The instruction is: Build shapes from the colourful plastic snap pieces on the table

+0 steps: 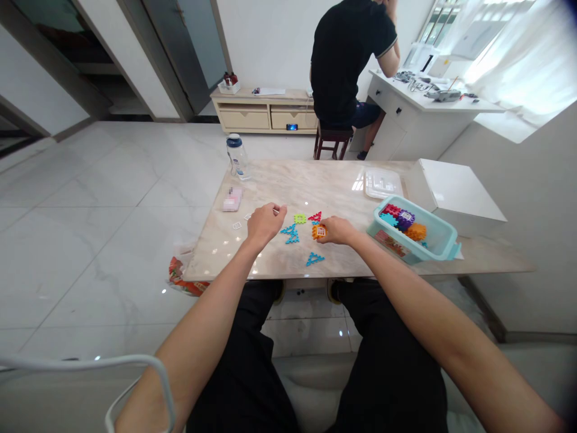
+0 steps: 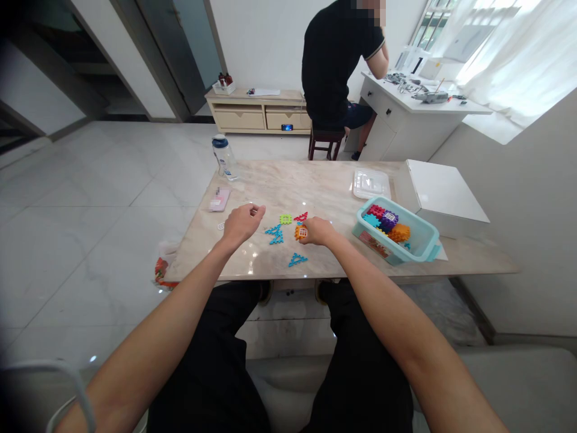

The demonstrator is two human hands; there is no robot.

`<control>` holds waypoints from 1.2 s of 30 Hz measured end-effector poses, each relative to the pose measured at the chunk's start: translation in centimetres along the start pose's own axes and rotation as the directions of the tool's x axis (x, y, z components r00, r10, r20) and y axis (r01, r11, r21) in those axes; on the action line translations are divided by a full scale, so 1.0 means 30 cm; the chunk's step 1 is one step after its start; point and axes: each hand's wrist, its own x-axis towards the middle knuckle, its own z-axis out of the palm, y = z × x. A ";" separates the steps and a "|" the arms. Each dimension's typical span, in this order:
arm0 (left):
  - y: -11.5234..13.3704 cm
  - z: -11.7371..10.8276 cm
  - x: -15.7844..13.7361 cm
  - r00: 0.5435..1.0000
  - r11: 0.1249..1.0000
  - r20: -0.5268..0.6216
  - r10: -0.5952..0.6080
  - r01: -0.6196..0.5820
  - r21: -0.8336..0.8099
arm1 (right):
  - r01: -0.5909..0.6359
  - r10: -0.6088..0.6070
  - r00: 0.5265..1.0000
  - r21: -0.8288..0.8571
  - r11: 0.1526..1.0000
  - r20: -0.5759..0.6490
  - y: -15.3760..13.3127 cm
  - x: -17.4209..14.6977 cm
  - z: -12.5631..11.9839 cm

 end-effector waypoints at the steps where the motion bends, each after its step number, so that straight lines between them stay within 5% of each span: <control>1: 0.002 0.002 0.001 1.000 1.000 0.002 -0.001 0.001 0.004 | -0.010 0.010 1.000 -0.001 1.000 0.012 0.013 0.002 0.008; 25: 0.017 0.028 0.011 0.999 0.997 0.032 0.025 -0.027 0.075 | 0.010 -0.005 0.998 -0.076 0.997 0.069 0.021 0.008 0.131; 31: 0.026 0.023 0.001 0.998 0.998 0.044 0.033 -0.036 0.059 | -0.022 0.018 0.993 0.027 0.999 0.120 0.085 0.005 0.059; 36: 0.053 0.045 -0.005 0.991 0.990 0.060 0.118 -0.122 0.066 | -0.160 0.166 0.986 0.218 0.963 -0.010 0.190 -0.023 -0.004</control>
